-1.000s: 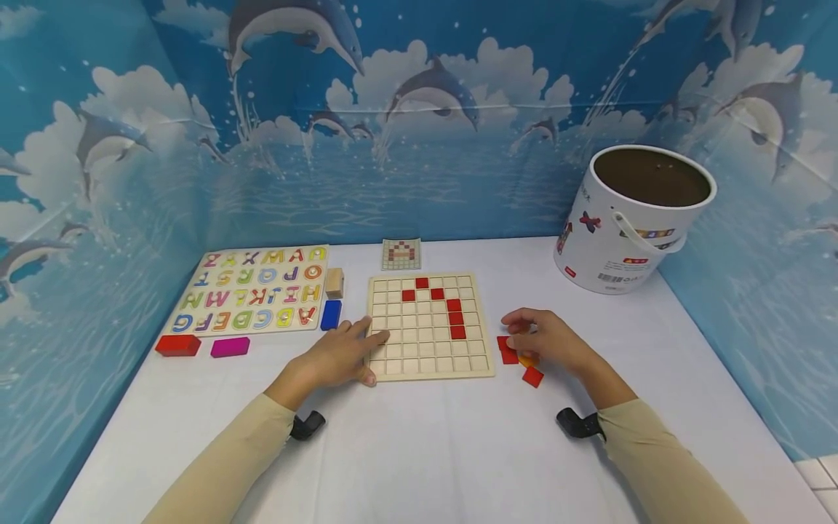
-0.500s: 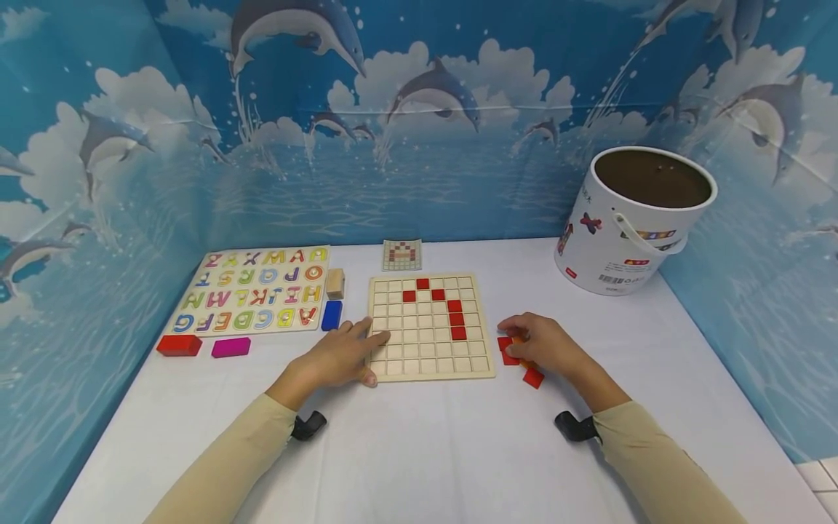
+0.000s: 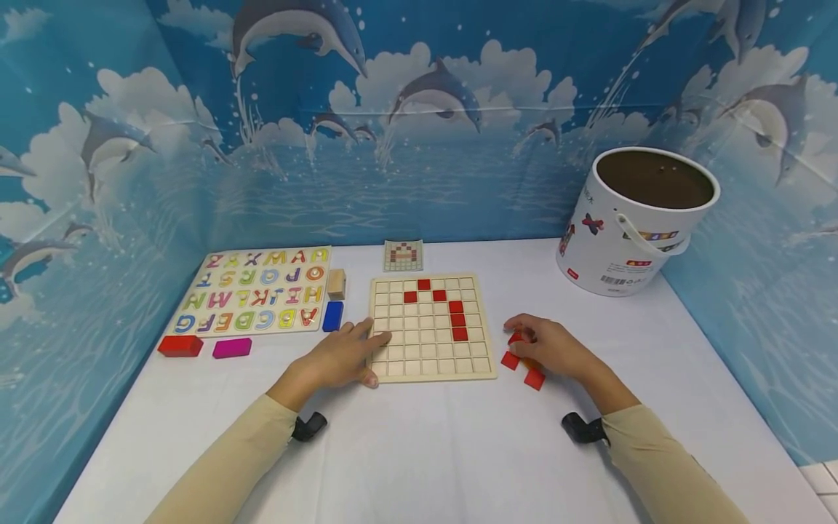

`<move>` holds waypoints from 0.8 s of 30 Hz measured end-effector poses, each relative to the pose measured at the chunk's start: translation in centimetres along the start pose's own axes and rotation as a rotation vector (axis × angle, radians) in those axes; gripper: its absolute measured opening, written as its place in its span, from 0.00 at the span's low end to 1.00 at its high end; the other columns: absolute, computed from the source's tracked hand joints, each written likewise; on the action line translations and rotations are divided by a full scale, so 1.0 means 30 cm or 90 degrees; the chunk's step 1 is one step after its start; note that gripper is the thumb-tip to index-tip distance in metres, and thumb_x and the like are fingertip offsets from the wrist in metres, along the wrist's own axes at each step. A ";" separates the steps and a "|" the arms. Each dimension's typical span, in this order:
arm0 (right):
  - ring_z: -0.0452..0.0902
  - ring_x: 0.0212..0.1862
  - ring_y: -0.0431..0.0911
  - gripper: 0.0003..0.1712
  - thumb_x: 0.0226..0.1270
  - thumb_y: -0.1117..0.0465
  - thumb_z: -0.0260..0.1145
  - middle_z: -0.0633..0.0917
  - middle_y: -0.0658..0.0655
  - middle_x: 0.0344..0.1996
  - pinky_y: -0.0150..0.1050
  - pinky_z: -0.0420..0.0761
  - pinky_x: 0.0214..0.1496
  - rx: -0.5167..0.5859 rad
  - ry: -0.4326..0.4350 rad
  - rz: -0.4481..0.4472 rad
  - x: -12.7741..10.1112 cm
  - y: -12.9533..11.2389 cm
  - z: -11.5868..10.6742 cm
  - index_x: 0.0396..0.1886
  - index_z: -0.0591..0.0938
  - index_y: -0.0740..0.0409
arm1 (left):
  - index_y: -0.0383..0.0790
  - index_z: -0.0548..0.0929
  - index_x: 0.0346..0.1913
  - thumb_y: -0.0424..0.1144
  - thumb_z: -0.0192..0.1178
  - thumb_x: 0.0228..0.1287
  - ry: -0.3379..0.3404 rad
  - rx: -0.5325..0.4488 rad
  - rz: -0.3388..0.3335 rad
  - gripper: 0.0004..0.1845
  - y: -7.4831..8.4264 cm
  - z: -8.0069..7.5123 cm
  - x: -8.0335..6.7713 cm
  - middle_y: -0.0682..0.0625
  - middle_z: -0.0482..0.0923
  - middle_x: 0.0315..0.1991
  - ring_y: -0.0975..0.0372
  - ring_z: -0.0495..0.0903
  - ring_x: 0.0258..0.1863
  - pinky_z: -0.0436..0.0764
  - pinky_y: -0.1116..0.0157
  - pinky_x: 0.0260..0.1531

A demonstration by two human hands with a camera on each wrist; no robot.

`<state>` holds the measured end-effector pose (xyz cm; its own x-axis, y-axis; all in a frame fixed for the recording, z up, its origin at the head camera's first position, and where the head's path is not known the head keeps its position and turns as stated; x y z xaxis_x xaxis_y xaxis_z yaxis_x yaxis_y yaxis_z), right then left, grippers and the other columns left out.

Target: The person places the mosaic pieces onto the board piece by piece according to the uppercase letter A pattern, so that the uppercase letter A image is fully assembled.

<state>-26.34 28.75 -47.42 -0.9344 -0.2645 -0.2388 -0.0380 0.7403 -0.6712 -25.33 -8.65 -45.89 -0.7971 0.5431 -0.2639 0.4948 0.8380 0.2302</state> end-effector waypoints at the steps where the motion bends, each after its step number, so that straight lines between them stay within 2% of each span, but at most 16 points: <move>1: 0.71 0.47 0.51 0.23 0.72 0.55 0.68 0.75 0.57 0.39 0.38 0.78 0.37 0.014 0.001 0.005 -0.001 0.003 -0.007 0.63 0.77 0.52 | 0.51 0.65 0.79 0.57 0.70 0.56 -0.001 0.001 0.000 0.47 0.002 -0.001 0.000 0.35 0.55 0.79 0.43 0.62 0.73 0.67 0.45 0.67; 5: 0.74 0.39 0.53 0.22 0.73 0.52 0.67 0.76 0.60 0.39 0.39 0.78 0.35 0.078 0.011 0.029 0.005 0.004 -0.039 0.61 0.76 0.54 | 0.51 0.65 0.79 0.57 0.70 0.56 -0.002 0.004 -0.001 0.47 0.005 -0.004 -0.002 0.35 0.56 0.79 0.43 0.62 0.73 0.67 0.45 0.67; 8: 0.75 0.32 0.53 0.25 0.72 0.50 0.69 0.75 0.62 0.37 0.39 0.77 0.33 0.134 0.024 0.038 0.023 -0.008 -0.062 0.61 0.76 0.57 | 0.52 0.65 0.79 0.58 0.70 0.56 -0.002 0.007 -0.002 0.47 0.004 -0.004 -0.001 0.35 0.56 0.79 0.43 0.63 0.72 0.67 0.45 0.67; 11: 0.74 0.30 0.51 0.28 0.71 0.51 0.70 0.74 0.61 0.36 0.37 0.77 0.33 0.205 0.038 0.041 0.059 -0.034 -0.063 0.64 0.75 0.58 | 0.52 0.65 0.79 0.58 0.70 0.56 0.000 0.012 0.001 0.47 0.002 -0.002 0.001 0.35 0.56 0.78 0.43 0.63 0.72 0.68 0.45 0.66; 14: 0.74 0.30 0.50 0.31 0.70 0.51 0.71 0.75 0.60 0.36 0.36 0.76 0.31 0.271 0.031 0.036 0.110 -0.080 -0.035 0.67 0.74 0.57 | 0.52 0.65 0.79 0.58 0.70 0.56 0.000 0.016 0.003 0.47 0.000 -0.001 0.000 0.35 0.56 0.78 0.44 0.63 0.72 0.68 0.45 0.66; 17: 0.74 0.29 0.48 0.31 0.70 0.53 0.71 0.76 0.60 0.36 0.36 0.76 0.30 0.313 -0.002 0.016 0.171 -0.145 0.016 0.69 0.73 0.58 | 0.52 0.65 0.79 0.58 0.70 0.57 -0.004 0.015 0.006 0.47 -0.001 0.003 0.000 0.35 0.56 0.78 0.44 0.63 0.72 0.67 0.46 0.67; 21: 0.74 0.28 0.46 0.29 0.73 0.58 0.68 0.79 0.62 0.37 0.35 0.76 0.31 0.335 -0.041 -0.005 0.248 -0.245 0.088 0.69 0.72 0.60 | 0.52 0.65 0.79 0.58 0.70 0.57 -0.001 0.018 0.007 0.47 -0.002 0.009 0.003 0.35 0.56 0.78 0.44 0.63 0.72 0.68 0.46 0.67; 24: 0.75 0.28 0.47 0.26 0.73 0.60 0.66 0.82 0.64 0.38 0.36 0.76 0.30 0.328 -0.050 -0.009 0.298 -0.313 0.137 0.67 0.72 0.59 | 0.53 0.64 0.79 0.59 0.70 0.57 0.000 0.022 0.003 0.47 -0.001 0.010 0.004 0.36 0.56 0.79 0.45 0.63 0.72 0.67 0.46 0.67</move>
Point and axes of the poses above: each hand's wrist, its own x-axis towards the middle knuckle, its own z-axis out of the palm, y = z × x, the point moved 3 cm from there along x, towards the middle knuckle
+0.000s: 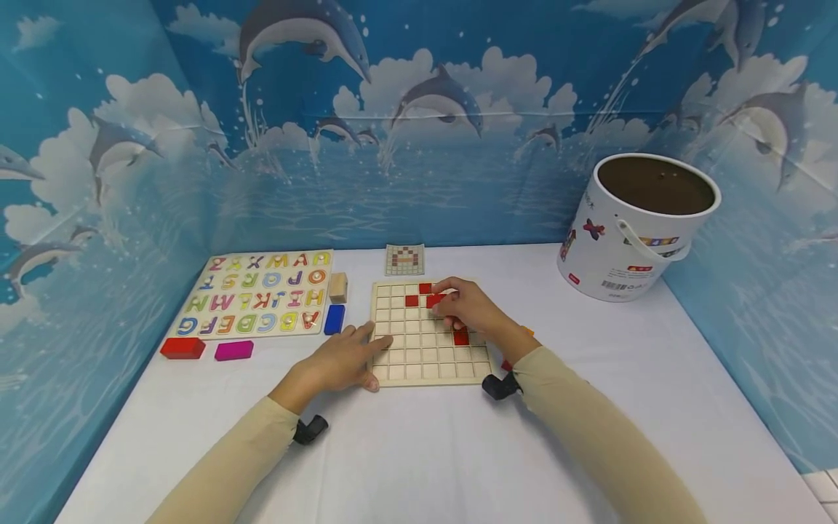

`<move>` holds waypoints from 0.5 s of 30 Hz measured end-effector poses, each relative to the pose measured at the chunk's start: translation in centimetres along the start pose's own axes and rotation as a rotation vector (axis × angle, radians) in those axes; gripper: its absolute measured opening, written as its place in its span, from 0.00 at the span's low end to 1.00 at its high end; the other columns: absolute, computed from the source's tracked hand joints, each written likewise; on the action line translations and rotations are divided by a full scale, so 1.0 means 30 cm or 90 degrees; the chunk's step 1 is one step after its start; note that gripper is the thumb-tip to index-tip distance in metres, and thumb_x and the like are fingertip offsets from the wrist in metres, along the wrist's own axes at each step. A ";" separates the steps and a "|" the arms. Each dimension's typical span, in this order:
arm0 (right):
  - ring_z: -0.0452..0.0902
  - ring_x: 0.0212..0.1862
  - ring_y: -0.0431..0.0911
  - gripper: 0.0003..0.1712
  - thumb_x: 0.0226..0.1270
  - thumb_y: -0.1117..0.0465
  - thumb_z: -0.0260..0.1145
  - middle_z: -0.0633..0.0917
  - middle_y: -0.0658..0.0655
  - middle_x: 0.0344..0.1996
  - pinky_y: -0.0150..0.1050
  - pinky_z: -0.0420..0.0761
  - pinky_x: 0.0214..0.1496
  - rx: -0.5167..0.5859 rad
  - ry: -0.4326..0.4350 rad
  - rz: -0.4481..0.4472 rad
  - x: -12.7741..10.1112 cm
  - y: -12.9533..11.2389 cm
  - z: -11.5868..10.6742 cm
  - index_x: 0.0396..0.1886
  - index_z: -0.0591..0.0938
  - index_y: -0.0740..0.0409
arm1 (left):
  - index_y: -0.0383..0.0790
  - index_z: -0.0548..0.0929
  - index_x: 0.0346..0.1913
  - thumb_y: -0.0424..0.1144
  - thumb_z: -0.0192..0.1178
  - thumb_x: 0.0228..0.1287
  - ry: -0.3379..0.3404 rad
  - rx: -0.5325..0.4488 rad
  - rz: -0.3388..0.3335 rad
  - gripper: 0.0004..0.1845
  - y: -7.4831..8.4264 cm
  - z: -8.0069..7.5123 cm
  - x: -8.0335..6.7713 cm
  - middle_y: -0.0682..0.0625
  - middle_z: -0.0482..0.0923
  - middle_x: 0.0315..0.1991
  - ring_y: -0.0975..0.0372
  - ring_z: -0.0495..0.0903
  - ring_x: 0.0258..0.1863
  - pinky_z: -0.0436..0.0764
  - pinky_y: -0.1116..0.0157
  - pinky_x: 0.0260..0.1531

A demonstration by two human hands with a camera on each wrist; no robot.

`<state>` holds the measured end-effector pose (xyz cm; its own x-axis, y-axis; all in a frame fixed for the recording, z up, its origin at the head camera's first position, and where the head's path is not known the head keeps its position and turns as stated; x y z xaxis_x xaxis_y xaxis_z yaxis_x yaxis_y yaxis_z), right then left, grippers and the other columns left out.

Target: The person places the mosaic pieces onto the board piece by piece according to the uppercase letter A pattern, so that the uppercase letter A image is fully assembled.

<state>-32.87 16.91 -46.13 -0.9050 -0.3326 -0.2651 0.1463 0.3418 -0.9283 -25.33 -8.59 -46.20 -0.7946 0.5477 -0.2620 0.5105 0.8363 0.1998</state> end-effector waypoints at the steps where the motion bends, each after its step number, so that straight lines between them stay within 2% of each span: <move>1: 0.75 0.27 0.47 0.25 0.73 0.61 0.66 0.82 0.65 0.39 0.36 0.75 0.30 -0.003 -0.004 0.000 0.018 -0.008 0.023 0.66 0.72 0.59 | 0.53 0.64 0.79 0.59 0.70 0.57 -0.001 0.000 -0.001 0.47 0.000 0.001 0.001 0.36 0.56 0.79 0.45 0.63 0.72 0.68 0.46 0.67; 4: 0.76 0.26 0.48 0.22 0.73 0.62 0.66 0.83 0.65 0.38 0.37 0.76 0.30 -0.014 -0.020 -0.006 0.056 -0.028 0.086 0.63 0.74 0.59 | 0.53 0.64 0.79 0.59 0.69 0.58 -0.005 0.004 -0.004 0.47 0.002 0.001 0.002 0.36 0.55 0.79 0.46 0.63 0.72 0.68 0.47 0.67; 7: 0.76 0.24 0.47 0.21 0.72 0.63 0.68 0.82 0.63 0.35 0.37 0.76 0.28 -0.060 -0.029 -0.015 0.083 -0.040 0.136 0.61 0.76 0.60 | 0.53 0.64 0.79 0.60 0.69 0.58 -0.005 0.014 -0.004 0.47 0.003 0.002 0.003 0.36 0.56 0.79 0.46 0.64 0.71 0.69 0.47 0.66; 11: 0.74 0.21 0.45 0.19 0.68 0.63 0.70 0.81 0.60 0.32 0.36 0.73 0.26 -0.178 -0.013 -0.035 0.116 -0.054 0.176 0.57 0.80 0.60 | 0.53 0.64 0.79 0.61 0.69 0.57 0.000 0.021 -0.003 0.47 -0.004 0.005 0.004 0.36 0.56 0.78 0.46 0.64 0.72 0.69 0.47 0.66; 15: 0.73 0.30 0.45 0.15 0.66 0.63 0.71 0.83 0.55 0.36 0.38 0.74 0.34 -0.313 0.014 -0.068 0.139 -0.067 0.203 0.52 0.83 0.58 | 0.53 0.64 0.79 0.61 0.69 0.57 0.001 0.021 -0.001 0.47 -0.010 0.004 0.000 0.36 0.56 0.78 0.46 0.64 0.72 0.69 0.48 0.66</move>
Point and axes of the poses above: each hand's wrist, its own x-axis towards the middle knuckle, its own z-axis out of the palm, y = z × x, the point moved 3 cm from there along x, towards the middle knuckle
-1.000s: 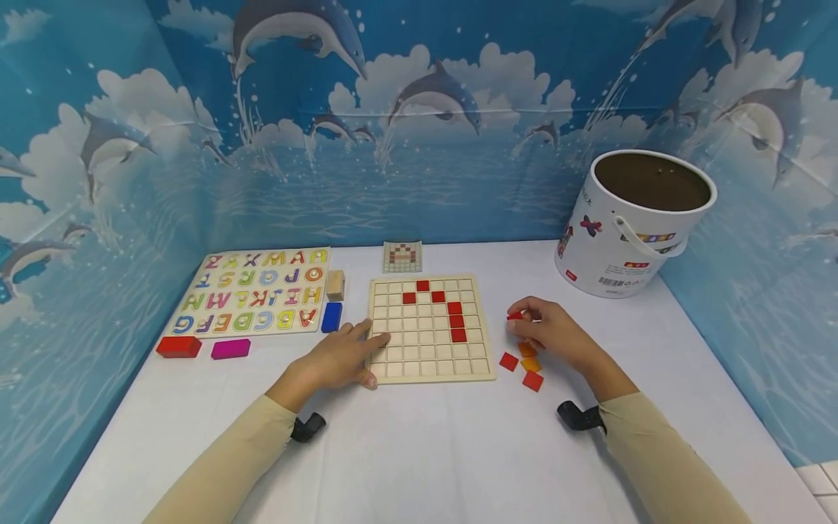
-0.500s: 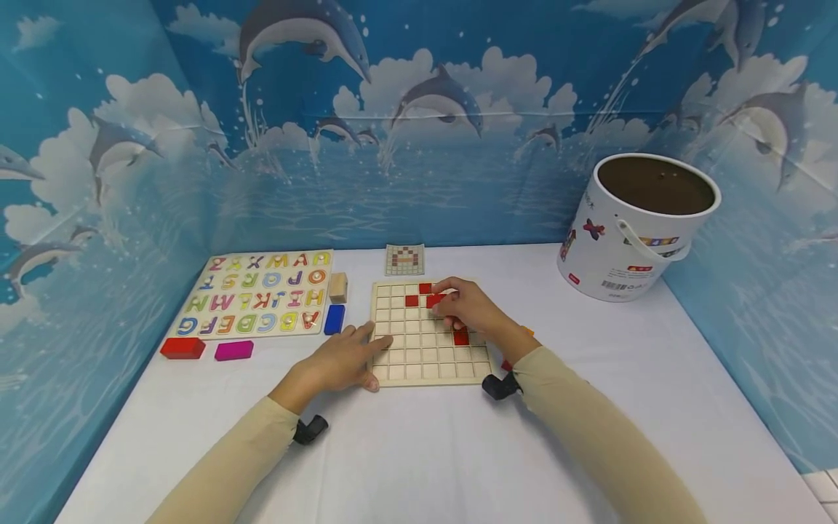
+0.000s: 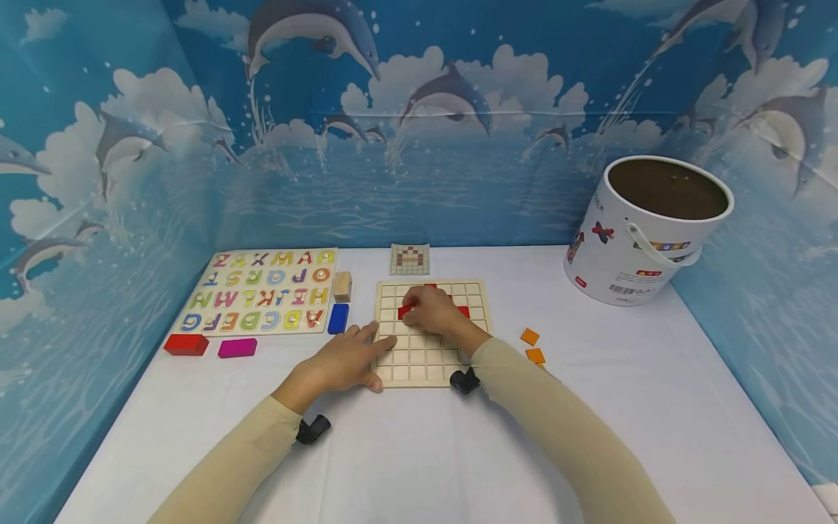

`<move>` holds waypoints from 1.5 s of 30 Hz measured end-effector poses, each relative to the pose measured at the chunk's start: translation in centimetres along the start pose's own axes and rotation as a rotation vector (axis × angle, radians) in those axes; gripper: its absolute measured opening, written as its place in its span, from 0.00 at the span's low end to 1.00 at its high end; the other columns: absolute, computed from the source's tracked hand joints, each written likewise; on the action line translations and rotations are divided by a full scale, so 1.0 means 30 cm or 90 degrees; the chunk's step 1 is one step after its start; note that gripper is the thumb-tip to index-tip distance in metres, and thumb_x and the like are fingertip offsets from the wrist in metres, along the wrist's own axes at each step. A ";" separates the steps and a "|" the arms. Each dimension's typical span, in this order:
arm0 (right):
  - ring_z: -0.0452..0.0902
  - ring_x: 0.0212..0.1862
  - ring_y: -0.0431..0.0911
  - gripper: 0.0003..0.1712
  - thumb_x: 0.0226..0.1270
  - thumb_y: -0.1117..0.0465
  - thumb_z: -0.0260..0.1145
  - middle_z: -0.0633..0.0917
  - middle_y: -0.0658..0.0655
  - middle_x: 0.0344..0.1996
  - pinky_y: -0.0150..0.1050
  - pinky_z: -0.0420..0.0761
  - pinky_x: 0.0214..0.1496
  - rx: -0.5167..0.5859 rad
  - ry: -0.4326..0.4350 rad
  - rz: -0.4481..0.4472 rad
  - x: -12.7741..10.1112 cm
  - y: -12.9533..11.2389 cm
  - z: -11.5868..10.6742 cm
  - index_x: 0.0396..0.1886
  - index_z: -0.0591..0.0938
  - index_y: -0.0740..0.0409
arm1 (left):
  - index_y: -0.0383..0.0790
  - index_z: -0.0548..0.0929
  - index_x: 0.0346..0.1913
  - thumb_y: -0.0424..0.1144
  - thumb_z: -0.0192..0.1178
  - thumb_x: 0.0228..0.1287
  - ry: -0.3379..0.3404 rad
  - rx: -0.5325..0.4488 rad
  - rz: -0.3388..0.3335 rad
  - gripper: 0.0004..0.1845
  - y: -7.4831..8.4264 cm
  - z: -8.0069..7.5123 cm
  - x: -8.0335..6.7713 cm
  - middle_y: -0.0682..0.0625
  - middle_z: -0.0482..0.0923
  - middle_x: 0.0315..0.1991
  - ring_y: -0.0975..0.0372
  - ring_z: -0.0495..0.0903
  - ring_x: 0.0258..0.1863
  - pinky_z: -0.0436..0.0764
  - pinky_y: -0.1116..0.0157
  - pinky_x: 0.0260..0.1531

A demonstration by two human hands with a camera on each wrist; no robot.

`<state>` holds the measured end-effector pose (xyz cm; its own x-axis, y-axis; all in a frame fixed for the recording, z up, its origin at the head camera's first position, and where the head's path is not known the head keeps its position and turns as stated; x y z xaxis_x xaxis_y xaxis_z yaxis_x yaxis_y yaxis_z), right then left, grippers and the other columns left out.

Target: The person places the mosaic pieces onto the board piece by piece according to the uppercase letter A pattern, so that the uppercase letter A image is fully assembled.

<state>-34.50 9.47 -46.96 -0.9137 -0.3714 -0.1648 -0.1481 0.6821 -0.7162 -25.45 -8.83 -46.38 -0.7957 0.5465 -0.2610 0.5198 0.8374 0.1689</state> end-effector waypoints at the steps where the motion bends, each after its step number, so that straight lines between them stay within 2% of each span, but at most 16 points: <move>1: 0.74 0.32 0.46 0.15 0.66 0.63 0.71 0.83 0.54 0.37 0.38 0.74 0.37 -0.026 0.003 -0.006 0.002 -0.005 0.004 0.51 0.84 0.57 | 0.53 0.64 0.79 0.61 0.69 0.57 -0.001 0.001 0.001 0.47 0.000 -0.001 -0.001 0.36 0.56 0.79 0.46 0.64 0.72 0.69 0.48 0.66; 3: 0.74 0.37 0.47 0.14 0.66 0.62 0.71 0.84 0.54 0.38 0.41 0.75 0.40 -0.068 0.011 -0.018 0.003 -0.013 0.008 0.50 0.85 0.56 | 0.53 0.64 0.79 0.61 0.68 0.57 -0.001 0.005 0.004 0.48 0.001 -0.003 -0.002 0.36 0.56 0.79 0.45 0.64 0.72 0.69 0.48 0.66; 6: 0.76 0.39 0.49 0.15 0.65 0.62 0.71 0.85 0.55 0.39 0.44 0.77 0.43 -0.093 0.018 -0.026 0.000 -0.022 0.007 0.52 0.85 0.56 | 0.53 0.64 0.79 0.61 0.68 0.57 0.000 0.007 0.004 0.48 0.001 -0.006 -0.003 0.36 0.56 0.79 0.45 0.64 0.72 0.69 0.48 0.66; 9: 0.77 0.39 0.49 0.18 0.68 0.60 0.70 0.84 0.56 0.40 0.44 0.77 0.42 -0.081 0.031 -0.018 -0.021 -0.016 -0.020 0.56 0.84 0.55 | 0.53 0.64 0.79 0.61 0.68 0.57 0.000 0.001 0.003 0.48 0.002 -0.009 -0.004 0.37 0.56 0.79 0.45 0.64 0.72 0.69 0.47 0.66; 11: 0.78 0.37 0.50 0.20 0.70 0.58 0.69 0.83 0.57 0.41 0.44 0.78 0.40 -0.047 0.038 -0.002 -0.052 -0.001 -0.058 0.60 0.83 0.54 | 0.53 0.64 0.79 0.61 0.68 0.57 0.000 -0.002 0.004 0.48 0.003 -0.009 -0.005 0.37 0.56 0.79 0.45 0.63 0.72 0.69 0.47 0.66; 15: 0.77 0.32 0.54 0.21 0.74 0.56 0.65 0.80 0.60 0.41 0.44 0.77 0.34 0.041 0.035 0.021 -0.158 0.058 -0.161 0.63 0.80 0.56 | 0.53 0.63 0.79 0.60 0.68 0.58 -0.002 -0.007 0.005 0.47 0.001 -0.011 -0.009 0.37 0.56 0.79 0.45 0.63 0.72 0.68 0.47 0.67; 19: 0.74 0.30 0.55 0.23 0.75 0.54 0.65 0.78 0.61 0.42 0.40 0.76 0.29 0.095 0.044 0.044 -0.299 0.152 -0.267 0.64 0.79 0.58 | 0.53 0.64 0.79 0.59 0.69 0.58 -0.004 -0.013 -0.001 0.47 0.004 -0.016 -0.012 0.37 0.56 0.79 0.45 0.63 0.72 0.68 0.47 0.67; 24: 0.76 0.38 0.55 0.27 0.73 0.52 0.67 0.78 0.62 0.45 0.40 0.78 0.31 0.087 0.058 0.113 -0.464 0.270 -0.341 0.66 0.76 0.58 | 0.54 0.63 0.80 0.59 0.69 0.58 -0.004 -0.011 -0.004 0.47 0.004 -0.011 -0.010 0.37 0.55 0.79 0.44 0.62 0.73 0.66 0.45 0.68; 28: 0.76 0.46 0.54 0.29 0.71 0.52 0.69 0.78 0.61 0.52 0.41 0.79 0.36 0.080 0.052 0.141 -0.545 0.329 -0.354 0.67 0.76 0.56 | 0.53 0.63 0.80 0.59 0.69 0.59 -0.002 -0.015 -0.003 0.47 0.007 -0.010 -0.007 0.37 0.55 0.79 0.44 0.61 0.73 0.66 0.44 0.68; 36: 0.79 0.43 0.53 0.33 0.67 0.51 0.73 0.79 0.61 0.56 0.39 0.77 0.35 0.148 0.022 0.153 -0.563 0.380 -0.298 0.68 0.75 0.55 | 0.52 0.63 0.79 0.59 0.69 0.59 -0.005 -0.023 -0.004 0.47 0.008 -0.008 -0.011 0.36 0.55 0.79 0.44 0.61 0.73 0.66 0.44 0.67; 42: 0.70 0.55 0.54 0.33 0.63 0.53 0.75 0.80 0.61 0.57 0.39 0.82 0.41 0.109 0.033 0.139 -0.546 0.373 -0.264 0.67 0.77 0.54 | 0.52 0.63 0.80 0.59 0.68 0.59 0.003 -0.016 0.000 0.47 0.009 -0.008 -0.007 0.36 0.56 0.79 0.44 0.62 0.72 0.66 0.44 0.67; 45: 0.69 0.56 0.54 0.33 0.62 0.55 0.76 0.79 0.61 0.55 0.39 0.82 0.42 0.085 0.034 0.138 -0.540 0.369 -0.257 0.66 0.78 0.54 | 0.52 0.64 0.79 0.59 0.69 0.59 0.002 -0.016 0.000 0.47 0.009 -0.009 -0.008 0.36 0.56 0.79 0.44 0.63 0.72 0.67 0.44 0.67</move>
Point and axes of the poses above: each hand's wrist, its own x-axis towards the middle knuckle, its own z-axis out of the palm, y = z × x, the point moved 3 cm from there along x, towards the middle knuckle
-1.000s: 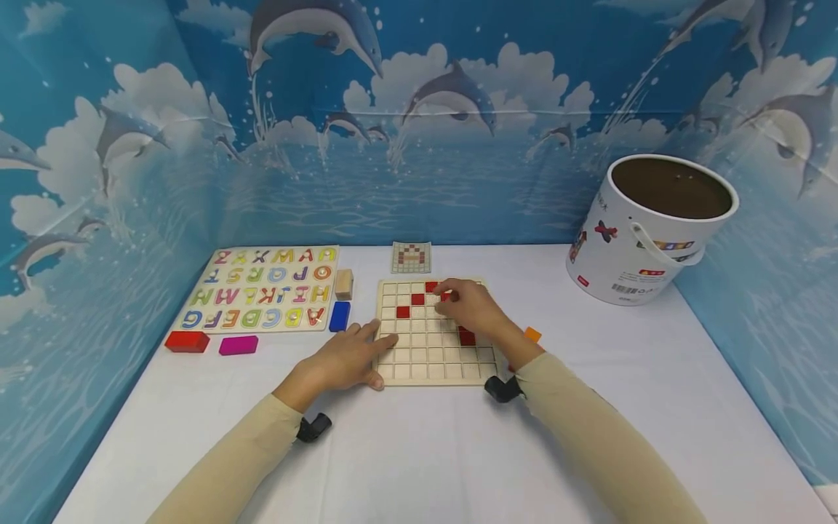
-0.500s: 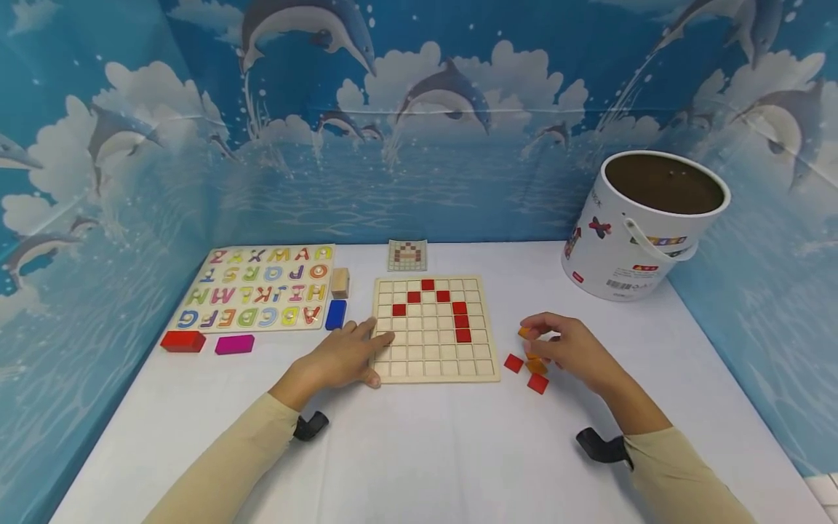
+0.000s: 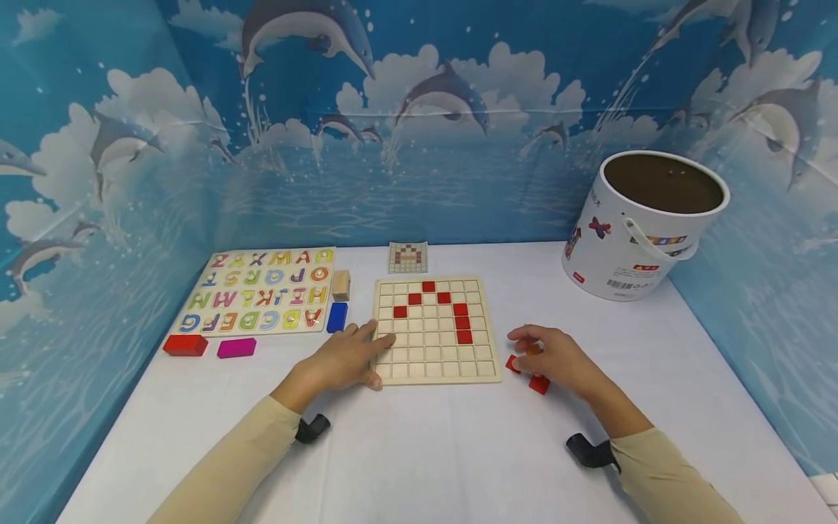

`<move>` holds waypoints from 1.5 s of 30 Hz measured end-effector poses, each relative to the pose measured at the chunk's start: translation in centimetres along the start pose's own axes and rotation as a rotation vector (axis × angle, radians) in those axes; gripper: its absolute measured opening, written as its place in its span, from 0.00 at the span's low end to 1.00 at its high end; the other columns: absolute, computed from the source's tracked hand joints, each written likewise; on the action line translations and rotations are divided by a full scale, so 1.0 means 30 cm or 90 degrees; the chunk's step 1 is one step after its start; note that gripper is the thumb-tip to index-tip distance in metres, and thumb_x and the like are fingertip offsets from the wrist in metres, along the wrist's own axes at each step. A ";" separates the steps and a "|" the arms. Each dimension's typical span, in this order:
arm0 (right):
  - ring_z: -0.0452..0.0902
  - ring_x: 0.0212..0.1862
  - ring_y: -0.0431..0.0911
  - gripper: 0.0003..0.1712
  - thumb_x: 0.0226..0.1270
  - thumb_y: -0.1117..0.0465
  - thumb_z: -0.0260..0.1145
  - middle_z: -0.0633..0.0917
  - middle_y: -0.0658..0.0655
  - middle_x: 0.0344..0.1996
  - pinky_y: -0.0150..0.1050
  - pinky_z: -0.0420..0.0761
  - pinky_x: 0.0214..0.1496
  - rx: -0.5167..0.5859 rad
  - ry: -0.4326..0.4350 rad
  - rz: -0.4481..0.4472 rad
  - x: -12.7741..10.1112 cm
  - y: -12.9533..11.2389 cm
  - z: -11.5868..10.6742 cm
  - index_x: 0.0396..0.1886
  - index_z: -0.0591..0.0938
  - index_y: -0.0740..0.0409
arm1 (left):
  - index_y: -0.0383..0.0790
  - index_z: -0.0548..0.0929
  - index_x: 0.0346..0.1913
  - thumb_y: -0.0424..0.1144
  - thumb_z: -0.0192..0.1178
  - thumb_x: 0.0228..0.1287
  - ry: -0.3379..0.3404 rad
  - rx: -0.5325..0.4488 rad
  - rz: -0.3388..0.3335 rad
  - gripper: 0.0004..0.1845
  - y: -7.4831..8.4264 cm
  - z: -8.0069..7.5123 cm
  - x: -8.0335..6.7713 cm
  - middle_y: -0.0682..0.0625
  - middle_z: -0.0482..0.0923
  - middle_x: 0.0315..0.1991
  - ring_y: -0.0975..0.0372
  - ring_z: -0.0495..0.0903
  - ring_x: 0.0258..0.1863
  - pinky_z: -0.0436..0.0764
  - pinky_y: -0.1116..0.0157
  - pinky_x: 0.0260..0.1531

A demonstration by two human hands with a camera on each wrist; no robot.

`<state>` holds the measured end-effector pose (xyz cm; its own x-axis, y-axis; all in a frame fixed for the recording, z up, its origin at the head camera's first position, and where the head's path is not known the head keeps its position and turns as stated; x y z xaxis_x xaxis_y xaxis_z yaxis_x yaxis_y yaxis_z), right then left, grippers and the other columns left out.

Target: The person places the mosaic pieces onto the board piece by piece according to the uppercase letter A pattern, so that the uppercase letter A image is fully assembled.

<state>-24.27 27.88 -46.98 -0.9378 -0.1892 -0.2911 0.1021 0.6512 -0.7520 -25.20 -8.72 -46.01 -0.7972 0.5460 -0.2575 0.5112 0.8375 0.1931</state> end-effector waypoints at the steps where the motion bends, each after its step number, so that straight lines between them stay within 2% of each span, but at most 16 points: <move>1: 0.69 0.56 0.54 0.33 0.62 0.56 0.76 0.79 0.60 0.55 0.40 0.82 0.41 -0.009 0.000 0.000 0.001 -0.001 0.001 0.66 0.78 0.54 | 0.52 0.64 0.79 0.59 0.69 0.59 -0.001 -0.001 0.000 0.47 0.001 0.000 0.000 0.36 0.56 0.79 0.44 0.63 0.72 0.67 0.44 0.67; 11: 0.68 0.57 0.56 0.33 0.59 0.55 0.78 0.79 0.59 0.55 0.45 0.80 0.49 -0.082 -0.017 -0.007 0.004 -0.005 0.019 0.64 0.80 0.52 | 0.53 0.63 0.79 0.59 0.68 0.59 0.001 -0.006 -0.001 0.47 -0.001 0.003 0.004 0.37 0.55 0.79 0.44 0.63 0.72 0.67 0.44 0.67; 20: 0.70 0.53 0.54 0.28 0.61 0.61 0.76 0.81 0.58 0.50 0.43 0.80 0.47 -0.131 0.000 -0.028 -0.001 -0.008 0.033 0.62 0.82 0.55 | 0.52 0.64 0.79 0.59 0.69 0.58 0.001 -0.007 -0.002 0.47 0.000 0.005 0.002 0.37 0.56 0.79 0.44 0.62 0.72 0.67 0.44 0.67; 28: 0.72 0.50 0.55 0.21 0.59 0.63 0.77 0.82 0.60 0.48 0.45 0.84 0.46 -0.159 0.015 -0.035 -0.004 -0.016 0.041 0.53 0.85 0.58 | 0.53 0.64 0.79 0.59 0.69 0.58 -0.001 -0.003 -0.005 0.47 -0.003 0.006 0.003 0.37 0.56 0.79 0.44 0.62 0.73 0.67 0.44 0.66; 36: 0.73 0.46 0.50 0.16 0.62 0.64 0.74 0.80 0.54 0.38 0.40 0.79 0.42 -0.154 0.021 -0.060 0.001 -0.018 0.044 0.48 0.81 0.54 | 0.52 0.64 0.79 0.58 0.69 0.58 0.002 -0.011 -0.003 0.47 -0.001 0.001 -0.002 0.36 0.55 0.79 0.43 0.61 0.73 0.67 0.44 0.67; 45: 0.73 0.46 0.51 0.12 0.69 0.59 0.71 0.78 0.55 0.38 0.37 0.80 0.36 -0.096 0.022 -0.078 0.001 -0.014 -0.014 0.49 0.82 0.52 | 0.52 0.64 0.79 0.58 0.69 0.58 0.000 -0.013 -0.002 0.47 -0.002 0.003 0.002 0.36 0.55 0.79 0.43 0.61 0.73 0.66 0.44 0.67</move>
<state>-24.48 27.91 -46.43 -0.9514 -0.2499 -0.1801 -0.0618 0.7277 -0.6831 -25.25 -8.73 -46.11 -0.7983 0.5440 -0.2584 0.5025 0.8381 0.2121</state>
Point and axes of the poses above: each hand's wrist, its own x-axis towards the middle knuckle, its own z-axis out of the palm, y = z × x, the point moved 3 cm from there along x, towards the middle knuckle
